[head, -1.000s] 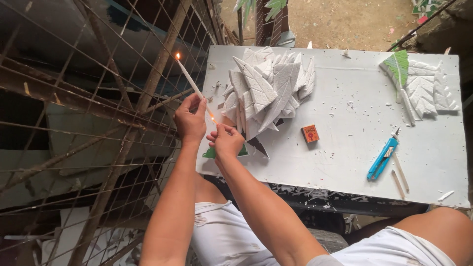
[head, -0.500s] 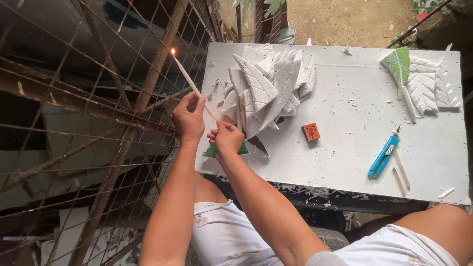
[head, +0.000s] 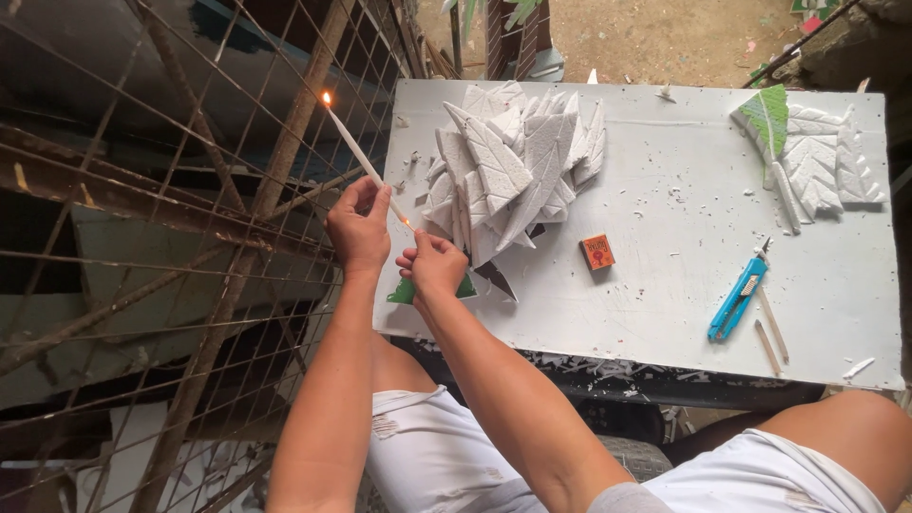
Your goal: Lighting a candle and using a utility knife to cut and shape styrofoam pieces for a craft project.
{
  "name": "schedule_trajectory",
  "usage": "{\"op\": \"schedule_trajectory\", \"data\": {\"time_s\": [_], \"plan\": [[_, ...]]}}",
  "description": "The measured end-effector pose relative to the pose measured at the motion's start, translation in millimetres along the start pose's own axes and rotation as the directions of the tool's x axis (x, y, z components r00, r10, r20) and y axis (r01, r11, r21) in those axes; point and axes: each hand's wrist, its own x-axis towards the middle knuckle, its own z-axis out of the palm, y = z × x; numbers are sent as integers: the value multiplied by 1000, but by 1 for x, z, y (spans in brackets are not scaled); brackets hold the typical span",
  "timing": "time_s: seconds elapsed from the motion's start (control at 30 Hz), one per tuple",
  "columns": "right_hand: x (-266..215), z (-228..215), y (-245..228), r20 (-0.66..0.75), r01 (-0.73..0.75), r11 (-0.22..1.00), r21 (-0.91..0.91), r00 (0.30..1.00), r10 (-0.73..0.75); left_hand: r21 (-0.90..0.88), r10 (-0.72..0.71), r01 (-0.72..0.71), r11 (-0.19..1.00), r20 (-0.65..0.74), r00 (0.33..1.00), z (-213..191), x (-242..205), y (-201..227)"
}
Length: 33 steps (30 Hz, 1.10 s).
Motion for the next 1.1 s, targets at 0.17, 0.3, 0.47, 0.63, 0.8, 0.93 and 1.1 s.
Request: {"op": "schedule_trajectory", "data": {"time_s": [0.17, 0.3, 0.47, 0.63, 0.8, 0.93, 1.1], "plan": [[8, 1, 3, -7, 1, 1000, -1, 1000, -1, 24, -29, 29, 999, 11, 1000, 0, -1, 3], [9, 3, 4, -9, -5, 1000, -11, 1000, 5, 29, -31, 30, 999, 17, 999, 2, 0, 1], [11, 4, 5, -13, -13, 1000, -9, 1000, 13, 28, -13, 13, 1000, 14, 1000, 2, 2, 0], [16, 5, 8, -2, -8, 1000, -8, 1000, 8, 32, 22, -22, 999, -5, 1000, 4, 4, -3], [25, 7, 17, 5, -5, 1000, 19, 1000, 5, 28, -1, 1, 1000, -17, 1000, 5, 7, -11], [20, 4, 15, 25, -1, 1000, 20, 1000, 0, 4, 25, -25, 1000, -39, 999, 10, 11, -22], [12, -3, 16, 10, 4, 1000, -22, 1000, -4, 54, 127, -123, 991, -68, 990, 19, 17, -38]]}}
